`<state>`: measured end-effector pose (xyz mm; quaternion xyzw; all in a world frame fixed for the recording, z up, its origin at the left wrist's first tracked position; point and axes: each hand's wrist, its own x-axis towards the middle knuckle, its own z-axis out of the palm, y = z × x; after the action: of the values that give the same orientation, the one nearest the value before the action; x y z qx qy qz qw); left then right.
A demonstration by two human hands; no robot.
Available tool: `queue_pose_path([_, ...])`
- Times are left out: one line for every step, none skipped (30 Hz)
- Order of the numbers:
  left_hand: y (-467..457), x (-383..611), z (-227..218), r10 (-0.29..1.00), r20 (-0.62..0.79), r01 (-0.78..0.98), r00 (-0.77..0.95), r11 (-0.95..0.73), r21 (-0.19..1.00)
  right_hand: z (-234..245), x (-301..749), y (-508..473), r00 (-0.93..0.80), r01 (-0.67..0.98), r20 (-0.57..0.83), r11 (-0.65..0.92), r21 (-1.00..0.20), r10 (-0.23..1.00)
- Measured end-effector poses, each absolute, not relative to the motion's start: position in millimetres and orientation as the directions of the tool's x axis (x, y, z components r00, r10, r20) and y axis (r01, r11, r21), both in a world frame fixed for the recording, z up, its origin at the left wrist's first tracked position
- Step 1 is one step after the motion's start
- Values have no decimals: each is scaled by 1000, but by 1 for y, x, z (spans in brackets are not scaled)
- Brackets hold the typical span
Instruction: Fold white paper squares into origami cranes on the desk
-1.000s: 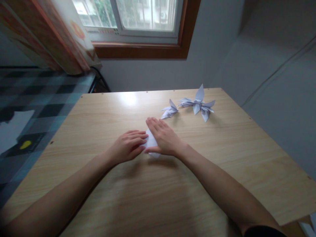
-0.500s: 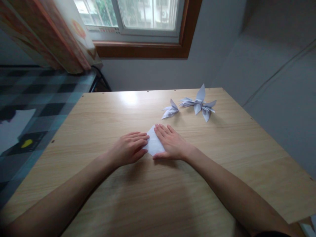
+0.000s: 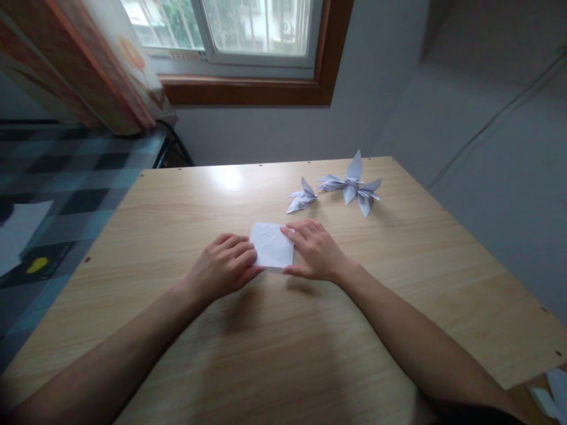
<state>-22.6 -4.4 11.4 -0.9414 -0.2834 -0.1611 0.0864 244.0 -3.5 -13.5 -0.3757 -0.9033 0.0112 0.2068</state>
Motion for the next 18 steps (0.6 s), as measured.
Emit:
queue_pose_path([-5, -22, 11, 509, 353, 572, 785, -815, -97, -13, 241, -5, -634, 651, 409, 738, -175, 656])
queue_pose_path([-5, -21, 11, 512, 353, 579, 783, -807, -113, -13, 237, -6, -638, 633, 439, 756, -169, 633])
queue_pose_path([-5, -21, 10, 514, 354, 583, 782, -803, -123, -13, 233, -8, -651, 614, 451, 773, -160, 610])
queue_pose_path([-5, -21, 10, 511, 356, 583, 783, -803, -129, -14, 229, -9, -669, 599, 446, 786, -151, 595])
queue_pose_path([-5, -20, 9, 506, 359, 580, 785, -804, -134, -14, 226, -10, -676, 596, 439, 789, -147, 592])
queue_pose_path([-5, -20, 9, 499, 363, 575, 787, -806, -140, -15, 223, -11, -678, 598, 432, 788, -146, 595])
queue_pose_path([-5, -20, 8, 492, 369, 571, 789, -808, -145, -15, 222, -11, -673, 608, 427, 780, -147, 605])
queue_pose_path([-4, -21, 8, 486, 374, 568, 790, -809, -149, -16, 221, -11, -662, 620, 427, 770, -151, 617])
queue_pose_path([-4, -21, 8, 482, 378, 566, 790, -811, -149, -16, 221, -10, -651, 631, 428, 760, -155, 628])
queue_pose_path([-3, -22, 8, 481, 381, 565, 789, -813, -144, -16, 221, -9, -640, 640, 430, 751, -160, 637])
queue_pose_path([-3, -22, 8, 482, 382, 564, 789, -815, -136, -16, 221, -8, -631, 648, 432, 744, -162, 644])
queue_pose_path([-2, -23, 8, 483, 381, 563, 788, -817, -127, -16, 222, -8, -625, 654, 433, 739, -163, 649])
queue_pose_path([-2, -23, 8, 487, 380, 563, 786, -818, -116, -15, 222, -8, -620, 659, 435, 734, -164, 653])
queue_pose_path([-2, -24, 8, 492, 379, 565, 784, -819, -105, -15, 222, -7, -616, 662, 438, 732, -164, 655])
queue_pose_path([-1, -24, 8, 496, 380, 567, 780, -818, -95, -15, 221, -7, -613, 664, 441, 730, -162, 656])
queue_pose_path([-1, -24, 8, 502, 385, 572, 774, -816, -86, -15, 221, -8, -611, 666, 443, 729, -160, 656])
queue_pose_path([-1, -24, 8, 511, 393, 581, 764, -810, -77, -15, 220, -8, -608, 669, 446, 727, -158, 657])
queue_pose_path([-1, -24, 8, 520, 404, 591, 753, -804, -66, -15, 219, -8, -605, 672, 449, 724, -155, 658])
